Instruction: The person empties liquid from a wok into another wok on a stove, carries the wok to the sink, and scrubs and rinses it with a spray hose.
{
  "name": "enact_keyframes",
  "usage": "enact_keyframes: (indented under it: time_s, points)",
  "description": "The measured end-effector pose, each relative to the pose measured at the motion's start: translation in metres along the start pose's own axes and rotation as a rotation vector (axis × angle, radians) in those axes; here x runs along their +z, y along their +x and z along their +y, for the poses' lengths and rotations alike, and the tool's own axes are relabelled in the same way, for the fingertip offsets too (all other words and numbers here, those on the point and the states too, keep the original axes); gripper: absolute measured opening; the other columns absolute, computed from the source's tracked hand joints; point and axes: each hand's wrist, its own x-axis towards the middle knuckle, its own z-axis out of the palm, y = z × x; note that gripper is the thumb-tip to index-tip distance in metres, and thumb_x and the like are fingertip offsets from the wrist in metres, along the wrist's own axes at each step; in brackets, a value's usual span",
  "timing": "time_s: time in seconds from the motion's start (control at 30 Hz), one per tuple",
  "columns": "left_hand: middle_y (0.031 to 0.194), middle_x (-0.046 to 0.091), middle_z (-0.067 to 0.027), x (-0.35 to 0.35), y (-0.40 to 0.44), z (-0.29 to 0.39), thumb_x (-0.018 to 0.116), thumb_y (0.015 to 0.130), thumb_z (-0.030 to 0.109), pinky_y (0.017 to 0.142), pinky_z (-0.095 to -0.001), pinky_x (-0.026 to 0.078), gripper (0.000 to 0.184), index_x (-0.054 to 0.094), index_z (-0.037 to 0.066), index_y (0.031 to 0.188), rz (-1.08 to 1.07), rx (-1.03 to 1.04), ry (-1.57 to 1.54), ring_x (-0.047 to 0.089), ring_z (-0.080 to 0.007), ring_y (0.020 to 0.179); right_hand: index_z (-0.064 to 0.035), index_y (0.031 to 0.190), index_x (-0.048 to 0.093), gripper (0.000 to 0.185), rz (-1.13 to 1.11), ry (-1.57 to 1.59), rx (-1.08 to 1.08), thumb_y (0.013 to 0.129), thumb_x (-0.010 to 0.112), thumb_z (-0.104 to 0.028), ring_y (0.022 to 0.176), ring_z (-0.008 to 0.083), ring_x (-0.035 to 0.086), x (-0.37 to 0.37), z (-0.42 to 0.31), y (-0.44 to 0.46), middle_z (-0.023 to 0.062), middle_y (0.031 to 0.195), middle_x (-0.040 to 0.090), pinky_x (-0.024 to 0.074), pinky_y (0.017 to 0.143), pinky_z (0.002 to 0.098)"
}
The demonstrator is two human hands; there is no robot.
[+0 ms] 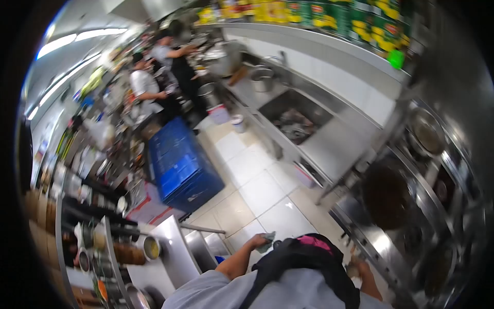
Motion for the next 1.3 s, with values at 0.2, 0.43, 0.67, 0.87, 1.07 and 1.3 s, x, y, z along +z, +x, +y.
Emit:
enact_keyframes:
  time_s: [0.2,0.43,0.67,0.87,1.07,1.3]
  points:
    - [0.111,0.066,-0.0066,-0.027,-0.002,0.145,0.066,0.090,0.027,0.087,-0.0340,0.051,0.045,0.057,0.006,0.128,-0.224,0.157,-0.591,0.063,-0.0179,0.100,-0.0012,0.116,0.059,0.032,0.306,0.188,-0.108,0.092,0.056,-0.022,0.088,0.0262,0.068,-0.060,-0.020,-0.033,0.0161,0.104,0.068,0.0574,0.075,0.0382]
    - [0.128,0.059,-0.0107,-0.017,0.046,0.419,0.060,0.096,0.032,0.099,-0.0332,0.041,0.055,0.048,0.000,0.138,-0.157,0.600,-0.398,0.054,-0.0209,0.119,-0.0003,0.126,0.053,0.036,0.573,0.765,-0.439,0.093,0.051,-0.015,0.098,0.0238,0.066,-0.131,-0.106,-0.058,0.0131,0.111,0.065,0.0552,0.085,0.0359]
    - [0.131,0.057,-0.0237,0.047,0.206,0.529,0.063,0.091,0.042,0.101,-0.0399,0.041,0.064,0.050,-0.002,0.136,0.161,0.608,0.004,0.053,-0.0347,0.122,-0.0038,0.125,0.058,0.032,0.818,0.779,-0.724,0.096,0.058,-0.017,0.101,0.0176,0.062,-0.183,-0.180,-0.011,0.0068,0.116,0.064,0.0503,0.086,0.0323]
    - [0.134,0.054,-0.0258,0.074,0.204,0.529,0.048,0.097,0.051,0.105,-0.0398,0.038,0.065,0.050,-0.001,0.136,0.060,0.500,-0.054,0.050,-0.0365,0.126,-0.0030,0.129,0.054,0.048,0.947,0.265,-0.624,0.095,0.057,-0.037,0.110,0.0300,0.060,-0.205,-0.216,0.044,0.0167,0.119,0.063,0.0444,0.095,0.0361]
    - [0.128,0.055,-0.0217,0.081,0.226,0.554,0.044,0.098,0.052,0.097,-0.0420,0.044,0.066,0.047,-0.001,0.136,0.081,0.485,-0.109,0.054,-0.0310,0.116,-0.0051,0.123,0.057,0.045,1.078,0.102,-0.691,0.097,0.057,-0.041,0.093,0.0162,0.060,-0.211,-0.213,0.098,0.0053,0.107,0.063,0.0480,0.084,0.0321]
    - [0.113,0.062,-0.0199,0.101,0.189,0.557,0.057,0.095,0.045,0.083,-0.0338,0.050,0.064,0.050,-0.010,0.127,0.105,0.496,-0.271,0.062,-0.0254,0.098,-0.0026,0.119,0.053,0.037,1.018,0.204,-0.624,0.097,0.057,-0.033,0.092,0.0201,0.061,-0.225,-0.220,0.117,0.0088,0.099,0.062,0.0484,0.083,0.0357]
